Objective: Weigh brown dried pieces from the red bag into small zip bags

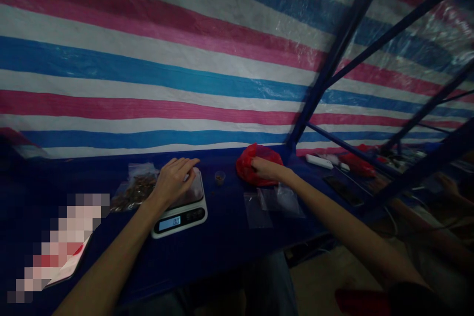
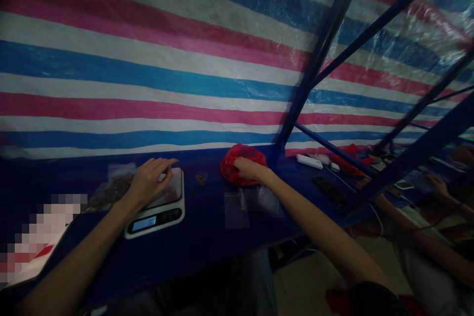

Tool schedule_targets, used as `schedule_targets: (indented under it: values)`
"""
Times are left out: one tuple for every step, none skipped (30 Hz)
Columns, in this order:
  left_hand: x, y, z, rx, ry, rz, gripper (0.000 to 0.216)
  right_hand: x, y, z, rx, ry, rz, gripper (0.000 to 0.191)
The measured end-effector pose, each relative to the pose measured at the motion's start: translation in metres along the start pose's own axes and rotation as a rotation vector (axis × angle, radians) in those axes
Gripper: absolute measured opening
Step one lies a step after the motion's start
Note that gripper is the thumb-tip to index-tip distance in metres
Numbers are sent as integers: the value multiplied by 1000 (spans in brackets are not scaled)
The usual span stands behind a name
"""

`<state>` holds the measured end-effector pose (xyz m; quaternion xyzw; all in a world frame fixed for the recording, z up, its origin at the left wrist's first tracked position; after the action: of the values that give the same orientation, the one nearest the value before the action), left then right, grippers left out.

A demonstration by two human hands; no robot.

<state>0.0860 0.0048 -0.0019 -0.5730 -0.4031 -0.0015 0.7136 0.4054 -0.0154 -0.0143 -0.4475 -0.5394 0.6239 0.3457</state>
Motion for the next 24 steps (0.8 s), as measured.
schedule_targets:
  values:
    - [0, 0, 1, -3, -12, 10, 28, 5, 2, 3, 13, -23, -8, 23]
    - [0, 1, 1, -7, -23, 16, 28, 9, 4, 6, 26, -41, -21, 25]
    - [0, 1, 2, -15, -34, 23, 28, 13, 6, 8, 39, -57, -38, 27]
    - [-1, 2, 2, -24, -45, 31, 28, 15, 6, 10, 52, -69, -57, 28]
    - [-1, 3, 3, -33, -54, 38, 28, 17, 6, 11, 68, -80, -75, 28]
    - [-1, 3, 4, -40, -61, 46, 28, 19, 4, 11, 84, -87, -93, 27]
    - [-2, 4, 5, -45, -69, 52, 29, 20, 1, 10, 101, -95, -110, 26]
    - [-2, 5, 6, -48, -75, 60, 29, 20, -4, 8, 114, -103, -127, 25]
    - [-3, 5, 7, -50, -84, 67, 30, 20, -11, 7, 125, -113, -140, 24]
    - [-3, 6, 8, -52, -91, 70, 30, 20, -18, 5, 132, -129, -147, 23]
    - [-3, 6, 9, -54, -95, 72, 30, 18, -27, 2, 137, -149, -148, 21]
    - [-3, 6, 10, -57, -96, 72, 30, 16, -35, 0, 142, -172, -138, 20]
    - [-3, 6, 10, -58, -91, 67, 29, 14, -43, -2, 145, -190, -119, 19]
    - [-3, 5, 10, -56, -83, 55, 29, 10, -51, -5, 147, -197, -100, 19]
    - [-3, 4, 10, -52, -73, 40, 28, 6, -59, -7, 147, -194, -88, 18]
    - [-3, 3, 10, -49, -61, 26, 28, 1, -66, -10, 147, -182, -88, 19]
    - [-3, 2, 9, -46, -49, 13, 27, -5, -74, -12, 146, -169, -105, 19]
    - [-3, 0, 9, -43, -38, 0, 27, -11, -82, -13, 149, -159, -136, 20]
    - [-3, -1, 9, -41, -30, -11, 27, -16, -89, -12, 159, -154, -176, 21]
    - [-2, -2, 9, -40, -25, -20, 27, -21, -95, -10, 177, -156, -214, 21]
    - [-2, -3, 9, -38, -22, -25, 27, -23, -99, -5, 201, -164, -242, 21]
    - [-2, -4, 9, -34, -22, -27, 27, -24, -102, 2, 227, -180, -258, 21]
    - [-1, -4, 8, -32, -25, -23, 27, -22, -103, 11, 250, -206, -257, 20]
    - [-1, -5, 8, -32, -28, -15, 27, -18, -102, 23, 265, -245, -243, 20]
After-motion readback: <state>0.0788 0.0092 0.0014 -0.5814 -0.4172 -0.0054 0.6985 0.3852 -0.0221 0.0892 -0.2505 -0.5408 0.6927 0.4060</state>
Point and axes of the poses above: each hand's wrist, its own x-axis towards the middle knuckle, its own y-axis out of the palm, z = x × y, the point moved 4 cm from there along x, towards the middle knuckle, and after that the axes turned 12 degrees about z, right-handed, at the moved point
